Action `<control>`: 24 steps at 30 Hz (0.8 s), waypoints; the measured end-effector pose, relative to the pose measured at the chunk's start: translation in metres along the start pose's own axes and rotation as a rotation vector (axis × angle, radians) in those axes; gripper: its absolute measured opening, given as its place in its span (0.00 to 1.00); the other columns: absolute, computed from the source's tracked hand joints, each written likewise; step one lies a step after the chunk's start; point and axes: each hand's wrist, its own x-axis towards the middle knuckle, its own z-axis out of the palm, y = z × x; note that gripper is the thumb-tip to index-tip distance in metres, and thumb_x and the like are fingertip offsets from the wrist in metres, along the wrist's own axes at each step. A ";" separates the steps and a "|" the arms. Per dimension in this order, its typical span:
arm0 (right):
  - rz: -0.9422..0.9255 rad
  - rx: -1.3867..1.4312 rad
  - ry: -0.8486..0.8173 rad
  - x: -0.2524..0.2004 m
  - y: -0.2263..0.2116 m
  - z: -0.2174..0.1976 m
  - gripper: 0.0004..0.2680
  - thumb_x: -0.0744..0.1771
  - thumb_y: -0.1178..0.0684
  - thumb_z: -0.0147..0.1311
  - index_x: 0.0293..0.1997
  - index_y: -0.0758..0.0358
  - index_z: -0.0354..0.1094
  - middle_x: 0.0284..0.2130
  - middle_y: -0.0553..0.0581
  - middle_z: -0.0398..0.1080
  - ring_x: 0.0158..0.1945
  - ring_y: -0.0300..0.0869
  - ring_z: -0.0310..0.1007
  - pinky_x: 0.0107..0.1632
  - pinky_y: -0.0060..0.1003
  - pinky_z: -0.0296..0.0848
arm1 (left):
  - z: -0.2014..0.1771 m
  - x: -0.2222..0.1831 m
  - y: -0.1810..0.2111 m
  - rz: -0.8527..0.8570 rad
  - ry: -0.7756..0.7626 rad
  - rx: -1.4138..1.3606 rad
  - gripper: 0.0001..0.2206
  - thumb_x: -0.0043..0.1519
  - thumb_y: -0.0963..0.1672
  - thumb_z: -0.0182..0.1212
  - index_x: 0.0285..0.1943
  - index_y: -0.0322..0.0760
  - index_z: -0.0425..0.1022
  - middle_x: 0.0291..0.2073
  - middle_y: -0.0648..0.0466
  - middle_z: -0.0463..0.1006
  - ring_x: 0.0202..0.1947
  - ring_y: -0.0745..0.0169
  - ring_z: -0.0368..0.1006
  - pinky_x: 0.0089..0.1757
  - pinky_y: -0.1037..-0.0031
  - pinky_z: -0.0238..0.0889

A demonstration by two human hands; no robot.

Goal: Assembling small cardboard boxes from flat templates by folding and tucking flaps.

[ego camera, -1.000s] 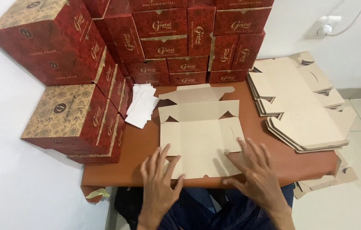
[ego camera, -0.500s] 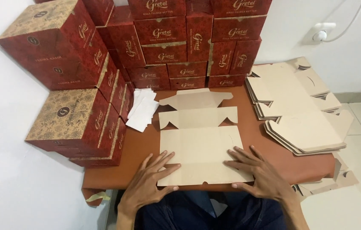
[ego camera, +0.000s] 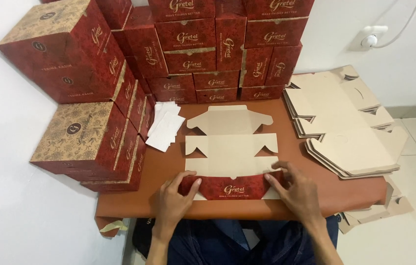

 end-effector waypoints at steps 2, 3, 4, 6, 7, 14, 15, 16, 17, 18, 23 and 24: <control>-0.044 -0.077 0.036 -0.003 0.007 0.014 0.18 0.62 0.46 0.71 0.55 0.53 0.75 0.32 0.58 0.83 0.26 0.41 0.81 0.24 0.32 0.81 | 0.015 -0.002 -0.010 0.056 0.056 -0.023 0.15 0.59 0.46 0.72 0.54 0.39 0.82 0.50 0.53 0.89 0.44 0.59 0.86 0.46 0.69 0.81; -0.133 -0.100 0.084 -0.005 0.009 0.021 0.12 0.64 0.47 0.68 0.51 0.51 0.79 0.40 0.57 0.81 0.33 0.41 0.80 0.32 0.32 0.81 | 0.022 -0.004 -0.016 0.105 0.096 0.070 0.16 0.59 0.47 0.73 0.55 0.43 0.82 0.55 0.56 0.85 0.50 0.60 0.82 0.52 0.64 0.73; -0.223 -0.123 0.132 -0.008 0.012 0.027 0.07 0.66 0.48 0.65 0.46 0.49 0.83 0.49 0.56 0.79 0.40 0.41 0.78 0.40 0.32 0.81 | 0.030 -0.005 -0.022 0.154 0.136 0.163 0.18 0.58 0.49 0.74 0.56 0.46 0.83 0.60 0.59 0.82 0.56 0.62 0.78 0.58 0.60 0.66; -0.211 -0.192 0.130 -0.012 0.010 0.035 0.09 0.65 0.42 0.64 0.47 0.46 0.83 0.49 0.52 0.79 0.44 0.40 0.77 0.44 0.35 0.79 | 0.033 -0.006 -0.016 0.196 0.133 0.202 0.18 0.57 0.47 0.73 0.57 0.47 0.82 0.64 0.56 0.78 0.62 0.57 0.73 0.63 0.54 0.60; -0.201 -0.261 0.132 -0.013 0.009 0.040 0.12 0.65 0.36 0.63 0.48 0.42 0.83 0.49 0.49 0.78 0.47 0.39 0.75 0.48 0.37 0.76 | 0.035 -0.006 -0.013 0.240 0.133 0.240 0.19 0.56 0.44 0.72 0.58 0.48 0.82 0.68 0.54 0.74 0.67 0.53 0.68 0.67 0.47 0.55; -0.309 -0.272 0.182 -0.022 -0.004 0.060 0.18 0.66 0.39 0.63 0.61 0.47 0.76 0.65 0.56 0.73 0.67 0.49 0.71 0.73 0.56 0.64 | 0.057 -0.019 0.005 0.424 0.028 0.310 0.24 0.61 0.39 0.63 0.68 0.54 0.77 0.75 0.57 0.69 0.75 0.54 0.62 0.72 0.33 0.40; -0.313 -0.240 0.145 -0.025 -0.011 0.061 0.16 0.67 0.47 0.60 0.63 0.46 0.74 0.68 0.57 0.70 0.70 0.50 0.67 0.75 0.55 0.62 | 0.059 -0.021 0.009 0.418 -0.058 0.319 0.22 0.67 0.44 0.53 0.72 0.51 0.72 0.77 0.54 0.64 0.78 0.53 0.55 0.71 0.31 0.29; -0.316 -0.206 0.108 -0.028 -0.018 0.061 0.17 0.67 0.54 0.57 0.65 0.46 0.73 0.70 0.58 0.67 0.74 0.51 0.64 0.76 0.54 0.59 | 0.060 -0.023 0.013 0.410 -0.144 0.328 0.22 0.72 0.49 0.43 0.76 0.48 0.67 0.79 0.51 0.59 0.81 0.51 0.48 0.71 0.28 0.18; -0.315 -0.207 0.108 -0.030 -0.029 0.057 0.17 0.67 0.54 0.57 0.65 0.46 0.73 0.70 0.58 0.67 0.74 0.51 0.64 0.76 0.54 0.59 | 0.056 -0.023 0.018 0.410 -0.145 0.327 0.22 0.72 0.49 0.43 0.76 0.48 0.67 0.79 0.51 0.59 0.81 0.51 0.48 0.71 0.28 0.18; -0.316 -0.215 0.084 -0.032 -0.040 0.053 0.17 0.68 0.50 0.55 0.67 0.51 0.71 0.70 0.57 0.67 0.76 0.50 0.61 0.76 0.54 0.56 | 0.053 -0.024 0.023 0.394 -0.203 0.311 0.26 0.72 0.53 0.43 0.80 0.47 0.61 0.81 0.48 0.54 0.81 0.47 0.43 0.70 0.30 0.17; -0.393 -0.306 0.053 -0.036 -0.034 0.069 0.22 0.70 0.39 0.52 0.71 0.58 0.67 0.72 0.63 0.64 0.79 0.59 0.53 0.76 0.61 0.50 | 0.048 -0.024 0.026 0.377 -0.323 0.314 0.33 0.70 0.58 0.47 0.84 0.48 0.56 0.83 0.41 0.46 0.82 0.40 0.36 0.69 0.32 0.20; -0.418 -0.337 0.066 -0.036 -0.035 0.069 0.22 0.69 0.39 0.53 0.70 0.57 0.67 0.72 0.64 0.64 0.79 0.60 0.55 0.76 0.61 0.51 | 0.048 -0.023 0.026 0.372 -0.348 0.299 0.33 0.72 0.59 0.42 0.83 0.47 0.56 0.83 0.41 0.47 0.82 0.41 0.36 0.69 0.34 0.19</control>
